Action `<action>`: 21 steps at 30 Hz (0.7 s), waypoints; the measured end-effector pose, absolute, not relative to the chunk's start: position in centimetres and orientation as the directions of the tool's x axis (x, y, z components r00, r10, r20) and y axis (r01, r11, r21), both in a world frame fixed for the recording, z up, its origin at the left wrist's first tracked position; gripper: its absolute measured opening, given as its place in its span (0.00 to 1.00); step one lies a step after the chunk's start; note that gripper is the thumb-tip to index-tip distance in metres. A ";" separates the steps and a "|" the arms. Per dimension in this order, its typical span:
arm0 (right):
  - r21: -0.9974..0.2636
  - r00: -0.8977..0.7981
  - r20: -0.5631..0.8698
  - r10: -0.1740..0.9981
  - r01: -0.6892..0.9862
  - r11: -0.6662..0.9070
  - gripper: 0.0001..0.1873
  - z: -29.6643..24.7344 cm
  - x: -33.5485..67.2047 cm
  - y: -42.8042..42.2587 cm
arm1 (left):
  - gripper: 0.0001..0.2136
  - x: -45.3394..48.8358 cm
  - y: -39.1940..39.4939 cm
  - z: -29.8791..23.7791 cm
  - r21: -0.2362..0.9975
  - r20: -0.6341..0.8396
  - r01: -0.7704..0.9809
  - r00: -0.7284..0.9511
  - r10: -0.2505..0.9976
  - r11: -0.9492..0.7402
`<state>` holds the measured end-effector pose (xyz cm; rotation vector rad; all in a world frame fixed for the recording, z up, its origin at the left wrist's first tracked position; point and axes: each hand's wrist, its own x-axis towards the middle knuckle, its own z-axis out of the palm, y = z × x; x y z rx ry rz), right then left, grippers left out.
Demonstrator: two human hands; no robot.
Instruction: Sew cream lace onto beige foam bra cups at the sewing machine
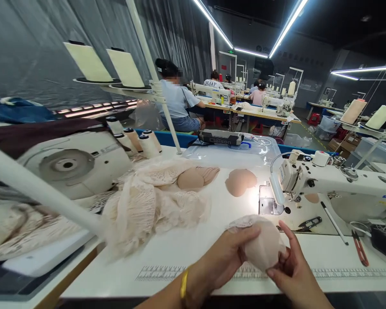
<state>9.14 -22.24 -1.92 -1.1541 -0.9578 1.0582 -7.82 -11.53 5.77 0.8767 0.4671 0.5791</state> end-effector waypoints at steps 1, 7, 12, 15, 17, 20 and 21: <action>-0.989 0.218 0.145 0.965 0.018 0.145 0.44 -1.6 10.5 -21.6 | 0.17 -8.1 -10.9 6.4 0.900 -0.041 -0.207 0.836 0.548 0.384; -0.062 -0.484 0.603 0.634 0.764 0.643 0.12 1.0 17.2 -14.8 | 0.09 -6.3 -5.8 6.9 0.510 0.185 -0.154 0.980 -0.067 -0.846; -0.056 -0.455 0.574 0.681 0.807 0.587 0.17 0.5 18.2 -13.0 | 0.12 -4.0 -3.4 5.0 0.397 0.071 -0.095 0.995 -0.073 -0.913; -0.195 -0.419 0.560 0.715 0.772 0.605 0.18 0.7 18.4 -13.8 | 0.14 -3.7 -3.4 4.7 0.391 0.051 -0.034 0.999 -0.015 -0.920; -0.230 -0.419 0.527 0.740 0.767 0.598 0.17 1.0 18.4 -14.2 | 0.15 -3.6 -3.6 4.5 0.384 0.042 0.014 0.999 0.033 -0.923; -0.227 -0.396 0.496 0.773 0.800 0.555 0.17 1.1 18.5 -14.2 | 0.14 -3.4 -3.8 4.2 0.392 0.048 0.052 0.996 0.077 -0.919; -0.220 -0.385 0.490 0.782 0.814 0.538 0.17 0.9 18.6 -14.1 | 0.14 -3.3 -3.8 4.0 0.396 0.055 0.055 0.995 0.083 -0.916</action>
